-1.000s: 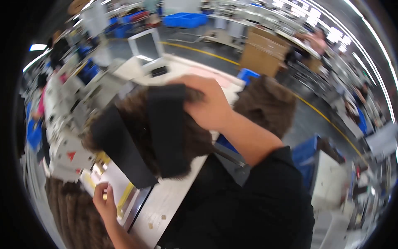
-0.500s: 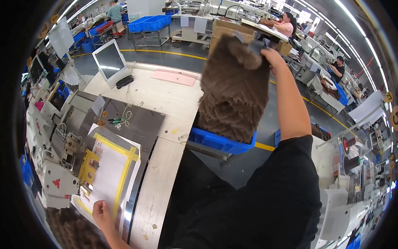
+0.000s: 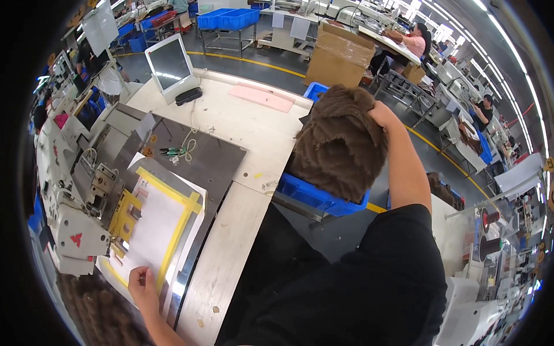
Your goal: Sewing strips of fur onto a fabric base using an industrial sewing machine.
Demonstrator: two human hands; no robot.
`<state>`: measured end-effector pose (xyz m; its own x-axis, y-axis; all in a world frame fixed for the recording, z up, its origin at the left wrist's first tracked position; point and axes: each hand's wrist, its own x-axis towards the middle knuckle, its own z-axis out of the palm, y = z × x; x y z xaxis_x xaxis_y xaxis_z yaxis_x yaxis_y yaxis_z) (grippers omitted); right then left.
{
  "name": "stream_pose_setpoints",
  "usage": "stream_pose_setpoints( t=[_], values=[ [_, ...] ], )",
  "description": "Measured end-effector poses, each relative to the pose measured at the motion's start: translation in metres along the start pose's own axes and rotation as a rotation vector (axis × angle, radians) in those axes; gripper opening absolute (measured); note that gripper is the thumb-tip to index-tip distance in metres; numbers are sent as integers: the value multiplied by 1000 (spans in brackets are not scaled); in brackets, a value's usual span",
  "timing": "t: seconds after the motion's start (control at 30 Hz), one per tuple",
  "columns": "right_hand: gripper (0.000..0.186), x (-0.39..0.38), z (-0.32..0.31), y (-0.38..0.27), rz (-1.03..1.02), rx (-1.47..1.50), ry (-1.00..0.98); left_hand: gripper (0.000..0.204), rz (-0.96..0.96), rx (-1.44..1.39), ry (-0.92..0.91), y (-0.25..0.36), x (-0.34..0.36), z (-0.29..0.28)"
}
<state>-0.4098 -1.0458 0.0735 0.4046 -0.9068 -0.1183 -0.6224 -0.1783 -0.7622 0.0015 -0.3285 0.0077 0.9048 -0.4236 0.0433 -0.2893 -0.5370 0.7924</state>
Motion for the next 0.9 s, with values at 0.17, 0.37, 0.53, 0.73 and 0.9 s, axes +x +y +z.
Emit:
stream_pose_setpoints(
  t=[0.17, 0.37, 0.53, 0.73, 0.9],
  values=[
    [53, -25, -8, -19, -152, 207, -31, 11, -23, 29, -21, -9, 2, -1],
    [56, -54, -13, -46, -252, -269, 8, 11, -11, -32, -13, -8, -1, -2],
    [70, -108, 54, -102, -120, -270, 156, 11, -21, 12, -10, -6, -1, -3],
    [86, -73, 90, -8, -249, -169, 161, 10, -23, -21, -29, 1, 0, 0],
    [76, -81, 63, -68, -196, -203, 39, 9, -2, -18, -5, -2, -3, 0]
  ],
)
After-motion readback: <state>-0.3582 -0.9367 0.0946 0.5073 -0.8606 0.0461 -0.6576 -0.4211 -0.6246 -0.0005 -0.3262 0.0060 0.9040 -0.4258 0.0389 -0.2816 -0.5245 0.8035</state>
